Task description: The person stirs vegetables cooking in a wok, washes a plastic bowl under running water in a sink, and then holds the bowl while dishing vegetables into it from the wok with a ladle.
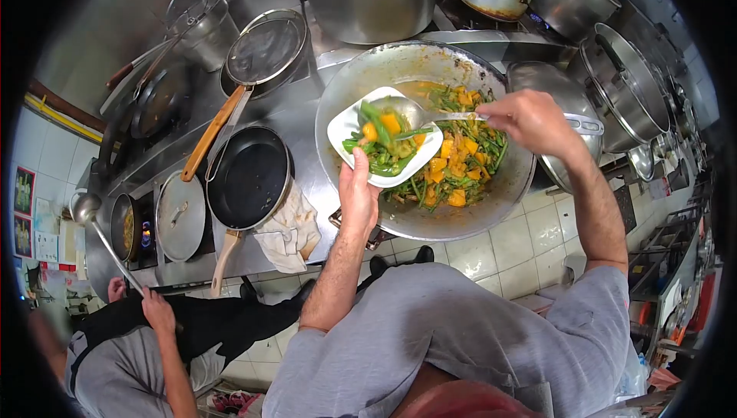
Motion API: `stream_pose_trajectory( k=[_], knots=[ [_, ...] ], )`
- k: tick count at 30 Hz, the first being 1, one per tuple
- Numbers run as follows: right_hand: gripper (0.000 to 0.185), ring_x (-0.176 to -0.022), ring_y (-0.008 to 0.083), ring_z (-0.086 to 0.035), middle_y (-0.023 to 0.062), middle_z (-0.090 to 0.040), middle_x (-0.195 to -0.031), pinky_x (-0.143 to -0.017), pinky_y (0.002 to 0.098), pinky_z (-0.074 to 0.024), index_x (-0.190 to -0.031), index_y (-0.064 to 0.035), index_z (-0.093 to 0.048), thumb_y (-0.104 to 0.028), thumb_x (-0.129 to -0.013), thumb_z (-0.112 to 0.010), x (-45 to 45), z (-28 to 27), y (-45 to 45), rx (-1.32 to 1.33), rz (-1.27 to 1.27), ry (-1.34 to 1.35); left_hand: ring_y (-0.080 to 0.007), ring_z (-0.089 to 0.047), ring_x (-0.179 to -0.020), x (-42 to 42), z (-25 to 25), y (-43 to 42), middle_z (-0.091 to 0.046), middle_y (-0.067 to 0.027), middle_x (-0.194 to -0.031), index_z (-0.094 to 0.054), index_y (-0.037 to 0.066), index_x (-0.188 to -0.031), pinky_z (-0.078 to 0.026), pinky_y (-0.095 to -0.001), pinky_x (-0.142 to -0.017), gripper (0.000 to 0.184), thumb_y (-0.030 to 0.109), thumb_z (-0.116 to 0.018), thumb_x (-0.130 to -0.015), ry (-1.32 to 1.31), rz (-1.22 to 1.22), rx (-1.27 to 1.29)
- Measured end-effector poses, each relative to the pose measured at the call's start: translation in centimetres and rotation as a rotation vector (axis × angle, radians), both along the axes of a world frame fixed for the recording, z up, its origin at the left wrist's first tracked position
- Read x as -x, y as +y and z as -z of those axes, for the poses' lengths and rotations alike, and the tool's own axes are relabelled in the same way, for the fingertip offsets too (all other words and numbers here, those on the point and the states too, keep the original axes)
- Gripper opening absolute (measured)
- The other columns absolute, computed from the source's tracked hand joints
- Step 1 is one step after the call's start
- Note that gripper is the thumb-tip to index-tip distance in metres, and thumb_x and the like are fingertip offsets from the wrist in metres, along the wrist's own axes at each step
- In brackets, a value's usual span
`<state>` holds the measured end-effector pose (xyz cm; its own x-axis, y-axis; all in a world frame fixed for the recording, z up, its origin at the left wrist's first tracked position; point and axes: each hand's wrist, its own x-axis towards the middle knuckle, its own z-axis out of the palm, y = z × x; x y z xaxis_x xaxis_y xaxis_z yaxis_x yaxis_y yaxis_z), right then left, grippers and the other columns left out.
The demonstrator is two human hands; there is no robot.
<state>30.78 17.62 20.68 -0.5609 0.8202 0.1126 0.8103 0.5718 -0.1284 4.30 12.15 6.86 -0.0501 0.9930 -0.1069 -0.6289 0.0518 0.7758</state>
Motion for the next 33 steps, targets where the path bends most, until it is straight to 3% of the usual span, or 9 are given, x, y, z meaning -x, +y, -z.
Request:
stream_pose_trajectory(
  k=[1,2,4,7,10,16,23,30,33],
  knots=[
    [0.025,-0.074,0.0265,-0.064,0.0033,-0.068,-0.084,-0.065,0.0391,-0.0498,-0.103,-0.0173,-0.068,-0.017,-0.078,-0.064,0.1,0.5,-0.7,-0.092,0.009,-0.043,-0.0238,-0.053,-0.114,-0.2,0.0,0.0,-0.047,-0.0125,-0.130,-0.033,0.002,-0.134,-0.049,-0.0419,-0.092,0.052,0.037,-0.043,-0.097,0.002,0.014,0.002],
    [0.025,-0.074,0.0265,-0.064,0.0033,-0.068,-0.084,-0.065,0.0391,-0.0498,-0.103,-0.0173,-0.068,-0.017,-0.078,-0.064,0.0,0.6,-1.1,-0.089,0.014,-0.043,-0.0238,-0.053,-0.115,-0.3,0.1,-0.1,-0.047,-0.0126,-0.130,-0.033,0.002,-0.135,-0.049,-0.0417,-0.092,0.052,0.037,-0.043,-0.097,0.003,0.028,0.005],
    [0.036,-0.066,0.0218,-0.061,0.0009,-0.062,-0.075,-0.062,0.0359,-0.0460,-0.109,-0.0193,-0.065,-0.012,-0.073,-0.063,-0.4,0.8,-1.6,-0.345,-0.002,-0.198,-0.0238,-0.052,-0.116,-0.6,0.3,-0.2,-0.047,-0.0125,-0.131,-0.033,0.003,-0.135,-0.048,-0.0417,-0.093,0.053,0.038,-0.043,-0.097,0.004,0.031,0.008],
    [0.041,-0.060,0.0183,-0.055,0.0006,-0.049,-0.065,-0.056,0.0332,-0.0396,-0.107,-0.0186,-0.065,-0.007,-0.068,-0.061,-0.8,1.5,-2.3,-0.504,-0.057,-0.183,-0.0239,-0.051,-0.117,-0.7,0.5,-0.2,-0.047,-0.0123,-0.131,-0.033,0.003,-0.135,-0.048,-0.0415,-0.094,0.053,0.038,-0.042,-0.097,0.006,0.039,0.001],
    [0.038,-0.058,0.0171,-0.053,0.0002,-0.046,-0.063,-0.055,0.0340,-0.0377,-0.105,-0.0182,-0.065,-0.007,-0.070,-0.062,-1.1,1.7,-2.3,-0.544,-0.046,-0.143,-0.0238,-0.051,-0.117,-0.8,0.9,-0.3,-0.047,-0.0120,-0.131,-0.033,0.003,-0.135,-0.047,-0.0408,-0.094,0.052,0.037,-0.043,-0.097,0.008,0.042,-0.006],
    [0.037,-0.068,0.0221,-0.061,0.0024,-0.059,-0.076,-0.062,0.0344,-0.0452,-0.110,-0.0186,-0.063,-0.010,-0.074,-0.058,-2.8,1.3,0.1,-0.471,0.139,-0.142,-0.0223,-0.052,-0.117,-0.3,1.0,-0.8,-0.048,-0.0114,-0.130,-0.035,0.002,-0.134,-0.047,-0.0381,-0.095,0.050,0.035,-0.044,-0.097,0.004,0.031,0.004],
    [0.015,-0.070,0.0268,-0.067,0.0104,-0.067,-0.073,-0.058,0.0385,-0.0517,-0.083,-0.0112,-0.071,-0.014,-0.075,-0.058,-7.0,7.4,8.0,-0.288,0.362,-0.454,-0.0222,-0.050,-0.118,1.5,0.9,-3.1,-0.047,-0.0120,-0.131,-0.035,0.000,-0.134,-0.044,-0.0382,-0.098,0.049,0.032,-0.044,-0.097,0.002,-0.015,0.003],
    [0.014,-0.075,0.0220,-0.068,0.0074,-0.069,-0.077,-0.065,0.0379,-0.0499,-0.081,-0.0126,-0.071,-0.015,-0.078,-0.057,-5.2,9.2,12.2,-0.288,0.339,-0.622,-0.0219,-0.047,-0.120,2.5,0.8,-4.7,-0.044,-0.0135,-0.133,-0.030,-0.002,-0.136,-0.040,-0.0365,-0.100,0.050,0.027,-0.045,-0.098,0.004,-0.074,0.036],
    [0.014,-0.083,0.0227,-0.068,0.0089,-0.069,-0.088,-0.069,0.0385,-0.0502,-0.084,-0.0107,-0.070,-0.016,-0.079,-0.057,-4.6,11.2,15.0,-0.197,0.268,-0.607,-0.0217,-0.047,-0.120,2.8,1.0,-4.9,-0.044,-0.0135,-0.132,-0.030,-0.001,-0.136,-0.040,-0.0364,-0.100,0.050,0.028,-0.044,-0.098,0.017,-0.086,0.023]
  ],
)
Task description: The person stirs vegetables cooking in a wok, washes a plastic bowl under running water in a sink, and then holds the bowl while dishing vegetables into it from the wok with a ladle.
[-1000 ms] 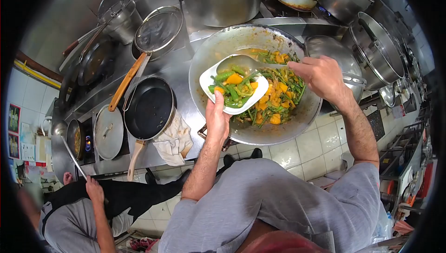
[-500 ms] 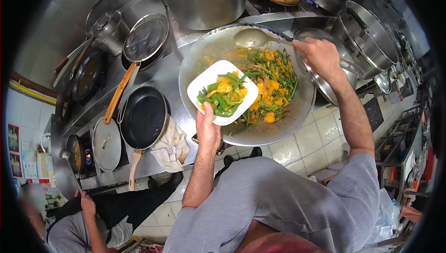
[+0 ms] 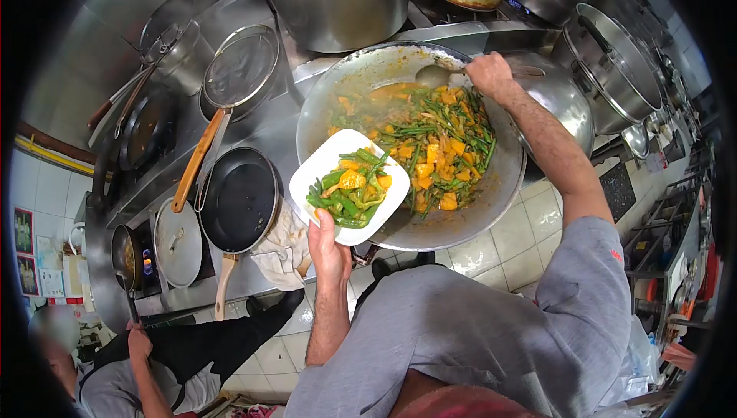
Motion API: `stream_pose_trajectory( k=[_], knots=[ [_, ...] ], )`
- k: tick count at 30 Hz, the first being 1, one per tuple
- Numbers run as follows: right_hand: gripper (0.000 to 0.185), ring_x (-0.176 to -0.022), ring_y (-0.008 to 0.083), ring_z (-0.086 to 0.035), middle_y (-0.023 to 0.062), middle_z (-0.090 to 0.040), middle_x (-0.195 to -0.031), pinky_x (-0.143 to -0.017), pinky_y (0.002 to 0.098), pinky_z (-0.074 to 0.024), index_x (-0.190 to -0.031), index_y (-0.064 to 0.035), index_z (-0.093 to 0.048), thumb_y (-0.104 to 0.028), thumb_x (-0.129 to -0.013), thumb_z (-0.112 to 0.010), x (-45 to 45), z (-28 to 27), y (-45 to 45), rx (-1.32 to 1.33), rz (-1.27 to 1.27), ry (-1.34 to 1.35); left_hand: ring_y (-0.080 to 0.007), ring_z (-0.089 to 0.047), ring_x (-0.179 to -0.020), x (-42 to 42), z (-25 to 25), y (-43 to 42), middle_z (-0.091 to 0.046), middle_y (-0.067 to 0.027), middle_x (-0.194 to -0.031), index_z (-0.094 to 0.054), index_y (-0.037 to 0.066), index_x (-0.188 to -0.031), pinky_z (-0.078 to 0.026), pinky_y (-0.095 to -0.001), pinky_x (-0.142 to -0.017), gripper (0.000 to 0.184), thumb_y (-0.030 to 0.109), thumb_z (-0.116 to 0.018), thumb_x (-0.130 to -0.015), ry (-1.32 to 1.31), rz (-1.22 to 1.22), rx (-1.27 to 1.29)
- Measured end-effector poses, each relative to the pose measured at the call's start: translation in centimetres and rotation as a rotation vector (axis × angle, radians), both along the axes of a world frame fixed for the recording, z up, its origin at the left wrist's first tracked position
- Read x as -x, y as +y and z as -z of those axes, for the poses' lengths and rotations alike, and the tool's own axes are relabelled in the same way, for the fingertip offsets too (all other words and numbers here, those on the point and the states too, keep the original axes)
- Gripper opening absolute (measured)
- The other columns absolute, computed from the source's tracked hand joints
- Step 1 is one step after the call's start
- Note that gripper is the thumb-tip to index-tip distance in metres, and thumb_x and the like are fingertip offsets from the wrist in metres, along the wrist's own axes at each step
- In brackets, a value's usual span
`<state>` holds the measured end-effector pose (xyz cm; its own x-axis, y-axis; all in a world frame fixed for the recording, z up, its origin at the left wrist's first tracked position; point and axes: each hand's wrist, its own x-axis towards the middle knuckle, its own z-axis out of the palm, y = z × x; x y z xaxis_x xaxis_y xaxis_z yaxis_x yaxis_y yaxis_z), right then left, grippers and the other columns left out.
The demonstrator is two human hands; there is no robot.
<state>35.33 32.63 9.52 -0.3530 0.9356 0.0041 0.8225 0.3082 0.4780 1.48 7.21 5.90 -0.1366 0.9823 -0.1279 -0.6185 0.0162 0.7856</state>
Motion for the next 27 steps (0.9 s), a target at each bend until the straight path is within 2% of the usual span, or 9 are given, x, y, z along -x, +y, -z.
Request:
stream_pose_trajectory(
  k=[1,3,5,7,11,18,23,24,27],
  knots=[
    [0.014,-0.083,0.0227,-0.068,0.0089,-0.069,-0.088,-0.069,0.0385,-0.0502,-0.084,-0.0107,-0.070,-0.016,-0.079,-0.057,0.4,0.1,0.3,-0.001,-0.006,0.001,-0.0216,-0.047,-0.120,0.1,0.0,-0.2,-0.044,-0.0135,-0.132,-0.030,-0.001,-0.136,-0.040,-0.0364,-0.100,0.051,0.029,-0.044,-0.098,0.016,-0.014,0.014],
    [0.016,-0.084,0.0269,-0.067,0.0125,-0.068,-0.090,-0.076,0.0401,-0.0510,-0.084,-0.0052,-0.068,-0.016,-0.077,-0.059,1.6,0.6,1.0,0.203,0.010,0.114,-0.0215,-0.047,-0.119,0.3,0.0,-0.4,-0.045,-0.0136,-0.132,-0.030,-0.001,-0.136,-0.040,-0.0363,-0.100,0.051,0.029,-0.044,-0.098,0.036,-0.034,0.031],
    [0.020,-0.090,0.0292,-0.065,0.0136,-0.068,-0.094,-0.082,0.0404,-0.0504,-0.089,-0.0060,-0.068,-0.017,-0.075,-0.060,2.4,1.6,1.7,0.244,0.040,0.193,-0.0212,-0.048,-0.119,0.5,0.2,-0.6,-0.045,-0.0135,-0.132,-0.031,-0.001,-0.135,-0.041,-0.0362,-0.099,0.050,0.029,-0.044,-0.098,0.012,-0.039,0.040],
    [0.024,-0.088,0.0290,-0.065,0.0076,-0.068,-0.093,-0.077,0.0417,-0.0519,-0.099,-0.0189,-0.070,-0.018,-0.076,-0.061,2.9,2.4,2.2,0.327,-0.021,0.334,-0.0212,-0.048,-0.119,0.6,0.2,-0.7,-0.045,-0.0135,-0.131,-0.032,-0.001,-0.135,-0.041,-0.0361,-0.099,0.050,0.029,-0.044,-0.098,0.019,-0.051,0.045],
    [0.029,-0.092,0.0259,-0.065,0.0084,-0.068,-0.100,-0.082,0.0375,-0.0501,-0.108,-0.0161,-0.067,-0.018,-0.079,-0.063,2.9,3.0,2.6,0.473,0.059,0.504,-0.0210,-0.049,-0.117,0.8,0.3,-0.5,-0.047,-0.0135,-0.130,-0.033,-0.001,-0.134,-0.042,-0.0355,-0.098,0.050,0.030,-0.044,-0.098,0.022,-0.068,0.050],
    [0.030,-0.097,0.0243,-0.063,0.0110,-0.068,-0.103,-0.085,0.0350,-0.0477,-0.110,-0.0118,-0.066,-0.018,-0.080,-0.066,0.3,3.9,3.9,0.570,0.164,0.745,-0.0219,-0.049,-0.118,0.6,-0.4,1.0,-0.046,-0.0142,-0.131,-0.032,-0.001,-0.135,-0.042,-0.0363,-0.099,0.049,0.029,-0.045,-0.097,0.027,-0.060,0.020],
    [0.031,-0.092,0.0227,-0.065,0.0128,-0.068,-0.098,-0.081,0.0347,-0.0484,-0.110,-0.0070,-0.065,-0.019,-0.081,-0.067,0.5,-0.5,1.7,0.431,0.137,0.755,-0.0229,-0.048,-0.119,0.0,-0.3,3.0,-0.046,-0.0139,-0.132,-0.031,0.000,-0.136,-0.042,-0.0381,-0.099,0.049,0.027,-0.045,-0.097,0.001,-0.015,0.009],
    [0.031,-0.092,0.0227,-0.065,0.0128,-0.068,-0.098,-0.081,0.0347,-0.0484,-0.110,-0.0070,-0.065,-0.019,-0.081,-0.067,0.5,-1.5,1.3,0.427,0.136,0.755,-0.0238,-0.054,-0.114,-0.3,0.0,3.5,-0.048,-0.0133,-0.130,-0.035,0.001,-0.134,-0.049,-0.0392,-0.092,0.050,0.033,-0.045,-0.097,0.045,-0.021,0.018],
    [0.031,-0.096,0.0234,-0.064,0.0122,-0.067,-0.103,-0.085,0.0352,-0.0482,-0.108,-0.0103,-0.067,-0.022,-0.080,-0.068,0.1,-4.4,0.1,0.443,0.146,0.757,-0.0244,-0.054,-0.114,-1.2,-0.5,4.6,-0.049,-0.0133,-0.130,-0.036,0.003,-0.133,-0.051,-0.0408,-0.090,0.048,0.034,-0.045,-0.097,0.023,0.045,0.020]
  ],
)
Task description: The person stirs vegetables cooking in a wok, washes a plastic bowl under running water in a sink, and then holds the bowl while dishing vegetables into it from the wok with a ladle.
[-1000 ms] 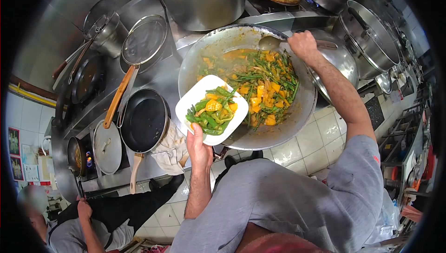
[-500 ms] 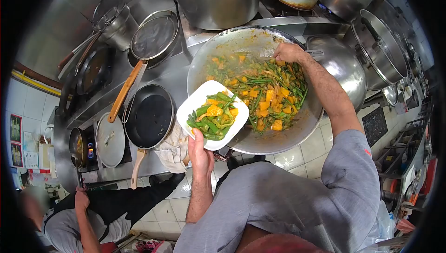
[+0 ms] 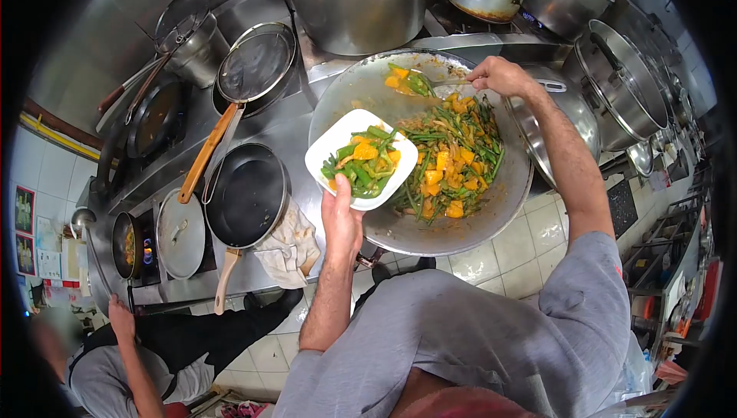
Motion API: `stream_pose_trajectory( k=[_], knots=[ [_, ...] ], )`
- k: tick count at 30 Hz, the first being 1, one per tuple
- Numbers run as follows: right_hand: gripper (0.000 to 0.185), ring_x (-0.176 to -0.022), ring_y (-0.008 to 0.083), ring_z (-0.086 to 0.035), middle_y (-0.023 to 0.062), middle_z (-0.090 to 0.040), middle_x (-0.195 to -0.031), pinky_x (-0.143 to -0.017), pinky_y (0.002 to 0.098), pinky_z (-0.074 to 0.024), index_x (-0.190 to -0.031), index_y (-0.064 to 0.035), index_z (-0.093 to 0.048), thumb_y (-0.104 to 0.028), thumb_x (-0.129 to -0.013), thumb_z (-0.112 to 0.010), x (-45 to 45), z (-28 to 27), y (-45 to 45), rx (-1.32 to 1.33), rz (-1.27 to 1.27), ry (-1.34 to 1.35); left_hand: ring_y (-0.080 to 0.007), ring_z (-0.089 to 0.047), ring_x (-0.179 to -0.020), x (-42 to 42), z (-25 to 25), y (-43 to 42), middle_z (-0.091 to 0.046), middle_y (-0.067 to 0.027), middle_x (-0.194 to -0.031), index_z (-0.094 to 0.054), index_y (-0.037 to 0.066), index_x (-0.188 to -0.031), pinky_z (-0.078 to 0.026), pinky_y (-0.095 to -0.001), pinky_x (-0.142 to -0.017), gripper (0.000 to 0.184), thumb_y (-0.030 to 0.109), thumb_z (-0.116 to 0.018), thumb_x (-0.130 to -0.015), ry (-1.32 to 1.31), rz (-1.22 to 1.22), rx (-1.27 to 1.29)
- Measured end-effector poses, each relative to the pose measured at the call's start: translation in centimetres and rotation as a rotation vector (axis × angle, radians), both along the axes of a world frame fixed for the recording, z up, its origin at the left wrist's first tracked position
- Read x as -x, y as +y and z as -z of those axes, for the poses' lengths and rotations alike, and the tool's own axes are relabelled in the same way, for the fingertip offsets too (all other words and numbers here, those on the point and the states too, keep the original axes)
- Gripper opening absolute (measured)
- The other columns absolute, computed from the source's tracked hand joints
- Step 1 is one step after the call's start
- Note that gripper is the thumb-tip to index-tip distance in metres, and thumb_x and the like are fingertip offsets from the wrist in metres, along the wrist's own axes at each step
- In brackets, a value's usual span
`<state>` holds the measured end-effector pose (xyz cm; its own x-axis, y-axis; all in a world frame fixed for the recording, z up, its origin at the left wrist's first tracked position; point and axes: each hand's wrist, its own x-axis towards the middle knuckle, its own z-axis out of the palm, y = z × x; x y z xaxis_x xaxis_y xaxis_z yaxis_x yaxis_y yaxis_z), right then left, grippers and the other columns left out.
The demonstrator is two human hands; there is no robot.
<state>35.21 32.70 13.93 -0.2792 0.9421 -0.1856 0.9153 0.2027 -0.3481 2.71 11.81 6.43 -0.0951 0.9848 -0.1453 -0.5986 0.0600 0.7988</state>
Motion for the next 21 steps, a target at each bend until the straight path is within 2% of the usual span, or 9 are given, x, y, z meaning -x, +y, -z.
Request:
stream_pose_trajectory(
  k=[4,6,7,8,12,14,15,20,21],
  knots=[
    [0.028,-0.092,0.0228,-0.065,0.0134,-0.068,-0.098,-0.081,0.0336,-0.0494,-0.107,-0.0052,-0.066,-0.017,-0.081,-0.066,0.5,-5.2,-4.0,-0.020,-0.127,0.036,-0.0236,-0.055,-0.112,-1.6,-0.1,1.4,-0.049,-0.0129,-0.128,-0.034,0.004,-0.133,-0.053,-0.0394,-0.086,0.045,0.029,-0.043,-0.098,-0.070,0.043,-0.030],
    [0.028,-0.088,0.0230,-0.065,0.0139,-0.068,-0.097,-0.080,0.0335,-0.0498,-0.106,-0.0032,-0.066,-0.016,-0.081,-0.066,0.4,-6.3,-5.6,-0.009,-0.213,0.163,-0.0232,-0.056,-0.111,-2.3,0.1,2.0,-0.050,-0.0127,-0.126,-0.035,0.004,-0.132,-0.053,-0.0403,-0.085,0.044,0.031,-0.043,-0.098,-0.066,0.034,-0.023],
    [0.026,-0.079,0.0174,-0.064,0.0135,-0.069,-0.089,-0.074,0.0319,-0.0501,-0.105,0.0028,-0.064,-0.010,-0.082,-0.064,0.7,-6.7,-6.9,-0.042,-0.228,0.211,-0.0233,-0.056,-0.110,-2.7,0.0,2.1,-0.050,-0.0125,-0.126,-0.035,0.005,-0.131,-0.054,-0.0405,-0.085,0.043,0.031,-0.043,-0.098,-0.069,0.048,-0.011],
    [0.026,-0.079,0.0174,-0.064,0.0135,-0.069,-0.089,-0.074,0.0319,-0.0501,-0.105,0.0028,-0.064,-0.010,-0.082,-0.064,1.0,-6.9,-7.8,-0.043,-0.229,0.209,-0.0234,-0.056,-0.110,-3.1,0.0,2.3,-0.050,-0.0123,-0.125,-0.035,0.005,-0.131,-0.054,-0.0407,-0.085,0.043,0.031,-0.042,-0.098,-0.072,0.062,0.001],
    [0.023,-0.082,0.0250,-0.066,0.0133,-0.068,-0.091,-0.070,0.0334,-0.0505,-0.102,-0.0028,-0.066,-0.013,-0.081,-0.064,2.2,-6.8,-12.1,-0.173,-0.284,0.086,-0.0237,-0.055,-0.111,-4.3,0.5,2.6,-0.047,-0.0122,-0.127,-0.032,0.005,-0.131,-0.053,-0.0411,-0.085,0.046,0.034,-0.043,-0.097,-0.099,0.080,-0.022],
    [0.021,-0.083,0.0275,-0.065,0.0091,-0.069,-0.089,-0.070,0.0392,-0.0513,-0.100,-0.0110,-0.069,-0.013,-0.080,-0.063,3.0,-6.4,-14.1,-0.337,-0.236,-0.098,-0.0233,-0.054,-0.112,-4.5,0.4,2.3,-0.047,-0.0123,-0.127,-0.031,0.005,-0.132,-0.053,-0.0412,-0.087,0.047,0.035,-0.043,-0.097,-0.101,0.095,-0.039],
    [0.029,-0.075,0.0269,-0.065,0.0049,-0.068,-0.083,-0.067,0.0406,-0.0499,-0.104,-0.0136,-0.067,-0.011,-0.075,-0.063,2.9,-5.7,-14.7,-0.452,-0.258,-0.136,-0.0232,-0.054,-0.112,-4.6,0.6,2.2,-0.047,-0.0122,-0.127,-0.031,0.005,-0.132,-0.053,-0.0412,-0.087,0.048,0.035,-0.044,-0.097,-0.103,0.102,-0.026],
    [0.043,-0.065,0.0207,-0.061,0.0013,-0.057,-0.074,-0.062,0.0358,-0.0446,-0.111,-0.0187,-0.063,-0.010,-0.069,-0.062,2.5,-4.8,-16.6,-0.772,-0.295,-0.370,-0.0225,-0.054,-0.112,-5.0,0.5,1.5,-0.047,-0.0116,-0.127,-0.032,0.006,-0.132,-0.053,-0.0413,-0.088,0.047,0.034,-0.045,-0.096,-0.112,0.113,-0.016],
    [0.046,-0.063,0.0186,-0.059,0.0007,-0.054,-0.071,-0.061,0.0343,-0.0426,-0.112,-0.0200,-0.062,-0.009,-0.068,-0.061,2.4,-4.7,-16.7,-0.849,-0.300,-0.416,-0.0238,-0.053,-0.114,-5.1,0.5,1.5,-0.047,-0.0118,-0.128,-0.032,0.006,-0.132,-0.051,-0.0426,-0.089,0.051,0.039,-0.045,-0.095,-0.077,0.117,-0.035]
  ],
)
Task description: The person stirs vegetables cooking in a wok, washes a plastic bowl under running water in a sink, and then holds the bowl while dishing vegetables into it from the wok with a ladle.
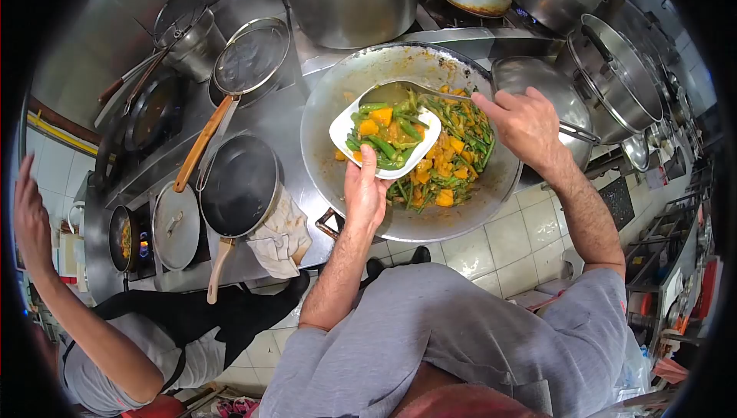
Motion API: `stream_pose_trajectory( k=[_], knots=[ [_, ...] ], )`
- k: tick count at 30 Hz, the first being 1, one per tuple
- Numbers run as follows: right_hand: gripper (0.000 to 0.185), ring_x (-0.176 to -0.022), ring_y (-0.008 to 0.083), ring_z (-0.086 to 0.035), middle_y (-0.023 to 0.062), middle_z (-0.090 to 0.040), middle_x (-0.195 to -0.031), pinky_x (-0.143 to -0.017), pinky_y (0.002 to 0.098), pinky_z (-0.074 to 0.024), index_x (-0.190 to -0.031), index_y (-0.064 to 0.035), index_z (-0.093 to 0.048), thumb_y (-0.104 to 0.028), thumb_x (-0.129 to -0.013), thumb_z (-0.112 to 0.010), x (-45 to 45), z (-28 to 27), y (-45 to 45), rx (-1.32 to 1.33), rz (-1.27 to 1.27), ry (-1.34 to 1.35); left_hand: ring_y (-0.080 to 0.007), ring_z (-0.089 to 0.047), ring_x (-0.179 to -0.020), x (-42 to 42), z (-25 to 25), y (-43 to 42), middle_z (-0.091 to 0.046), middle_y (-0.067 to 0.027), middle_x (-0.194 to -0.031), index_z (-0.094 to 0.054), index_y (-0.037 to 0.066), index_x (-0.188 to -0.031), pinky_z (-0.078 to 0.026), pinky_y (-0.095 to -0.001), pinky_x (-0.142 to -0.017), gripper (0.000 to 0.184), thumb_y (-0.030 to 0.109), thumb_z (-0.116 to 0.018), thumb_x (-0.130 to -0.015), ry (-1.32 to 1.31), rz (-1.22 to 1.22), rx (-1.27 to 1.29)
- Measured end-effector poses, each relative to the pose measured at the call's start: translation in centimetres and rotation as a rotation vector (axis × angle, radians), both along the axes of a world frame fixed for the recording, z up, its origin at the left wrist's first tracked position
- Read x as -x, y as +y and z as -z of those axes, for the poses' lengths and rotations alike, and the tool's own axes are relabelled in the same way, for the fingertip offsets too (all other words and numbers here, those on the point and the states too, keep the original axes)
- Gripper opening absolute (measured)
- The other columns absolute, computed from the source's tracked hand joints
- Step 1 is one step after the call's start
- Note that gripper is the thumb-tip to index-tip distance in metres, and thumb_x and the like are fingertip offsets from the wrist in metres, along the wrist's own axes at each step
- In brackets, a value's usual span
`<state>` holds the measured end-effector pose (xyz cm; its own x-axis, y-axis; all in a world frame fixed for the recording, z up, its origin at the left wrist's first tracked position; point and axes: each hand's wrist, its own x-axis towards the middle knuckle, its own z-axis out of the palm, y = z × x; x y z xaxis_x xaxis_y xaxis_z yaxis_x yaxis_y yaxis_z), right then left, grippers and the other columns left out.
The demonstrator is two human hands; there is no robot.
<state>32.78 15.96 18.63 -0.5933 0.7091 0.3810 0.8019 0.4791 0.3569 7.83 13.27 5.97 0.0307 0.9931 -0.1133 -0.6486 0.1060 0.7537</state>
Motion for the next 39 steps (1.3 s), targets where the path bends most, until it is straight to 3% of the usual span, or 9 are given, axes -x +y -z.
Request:
stream_pose_trajectory(
  k=[5,10,13,16,19,25,29,36,39],
  knots=[
    [0.043,-0.063,0.0177,-0.059,0.0006,-0.053,-0.070,-0.061,0.0340,-0.0420,-0.110,-0.0185,-0.063,-0.008,-0.069,-0.059,-1.1,-0.2,0.4,-0.025,-0.021,0.022,-0.0252,-0.052,-0.116,-0.1,0.1,-0.4,-0.047,-0.0113,-0.130,-0.033,0.005,-0.133,-0.049,-0.0448,-0.092,0.055,0.042,-0.045,-0.095,0.032,0.003,-0.005],
    [0.039,-0.068,0.0206,-0.062,0.0024,-0.059,-0.076,-0.062,0.0347,-0.0463,-0.109,-0.0169,-0.063,-0.008,-0.071,-0.059,-2.2,0.7,3.7,-0.001,0.130,0.098,-0.0228,-0.054,-0.113,0.6,0.1,-1.4,-0.049,-0.0108,-0.127,-0.036,0.005,-0.131,-0.051,-0.0415,-0.089,0.047,0.031,-0.050,-0.095,-0.033,-0.013,0.024],
    [0.026,-0.072,0.0275,-0.064,0.0085,-0.064,-0.077,-0.061,0.0395,-0.0504,-0.097,-0.0137,-0.068,-0.008,-0.075,-0.056,-3.6,4.8,7.8,0.125,0.253,0.048,-0.0221,-0.054,-0.113,1.5,0.0,-2.5,-0.050,-0.0107,-0.127,-0.036,0.005,-0.133,-0.051,-0.0406,-0.089,0.050,0.031,-0.052,-0.094,-0.008,-0.025,0.019],
    [0.019,-0.075,0.0282,-0.067,0.0110,-0.067,-0.080,-0.063,0.0402,-0.0529,-0.088,-0.0103,-0.070,-0.009,-0.075,-0.056,-3.7,7.2,10.8,0.270,0.379,-0.043,-0.0224,-0.054,-0.113,2.5,-0.6,-3.6,-0.050,-0.0109,-0.127,-0.035,0.004,-0.133,-0.051,-0.0405,-0.089,0.050,0.031,-0.052,-0.094,0.010,-0.020,0.004],
    [0.018,-0.085,0.0270,-0.067,0.0110,-0.069,-0.091,-0.074,0.0397,-0.0528,-0.090,-0.0082,-0.069,-0.012,-0.081,-0.054,-2.8,7.9,12.6,0.355,0.482,-0.114,-0.0228,-0.055,-0.112,3.1,-0.7,-4.5,-0.050,-0.0111,-0.127,-0.036,0.003,-0.133,-0.050,-0.0403,-0.090,0.050,0.031,-0.051,-0.094,0.024,-0.059,0.021],
    [0.021,-0.091,0.0255,-0.066,0.0108,-0.068,-0.096,-0.077,0.0392,-0.0525,-0.093,-0.0092,-0.070,-0.013,-0.084,-0.052,-0.5,10.0,15.7,0.426,0.458,-0.098,-0.0236,-0.056,-0.111,3.9,-0.4,-5.5,-0.051,-0.0116,-0.126,-0.036,0.002,-0.132,-0.050,-0.0399,-0.091,0.049,0.030,-0.050,-0.095,0.058,-0.151,0.056],
    [0.019,-0.094,0.0277,-0.065,0.0128,-0.067,-0.098,-0.080,0.0373,-0.0520,-0.093,-0.0074,-0.069,-0.016,-0.079,-0.059,1.6,11.6,17.3,0.567,0.382,-0.025,-0.0241,-0.056,-0.110,4.3,-0.3,-5.5,-0.051,-0.0119,-0.126,-0.036,0.001,-0.131,-0.049,-0.0396,-0.091,0.048,0.030,-0.049,-0.095,0.065,-0.195,0.074],
    [0.029,-0.100,0.0256,-0.062,0.0084,-0.067,-0.104,-0.084,0.0396,-0.0496,-0.103,-0.0200,-0.069,-0.021,-0.075,-0.065,0.2,12.7,19.0,0.853,0.238,0.223,-0.0251,-0.057,-0.109,4.2,-0.4,-5.2,-0.052,-0.0124,-0.125,-0.036,0.000,-0.131,-0.049,-0.0390,-0.092,0.047,0.030,-0.048,-0.096,0.083,-0.238,0.087],
    [0.030,-0.099,0.0263,-0.062,0.0095,-0.067,-0.104,-0.086,0.0377,-0.0481,-0.107,-0.0151,-0.068,-0.021,-0.078,-0.068,0.7,10.8,17.6,0.801,0.287,0.111,-0.0252,-0.055,-0.111,4.2,-0.3,-4.8,-0.051,-0.0129,-0.126,-0.037,0.000,-0.130,-0.047,-0.0402,-0.094,0.047,0.031,-0.046,-0.096,0.093,-0.227,0.081]
  ],
)
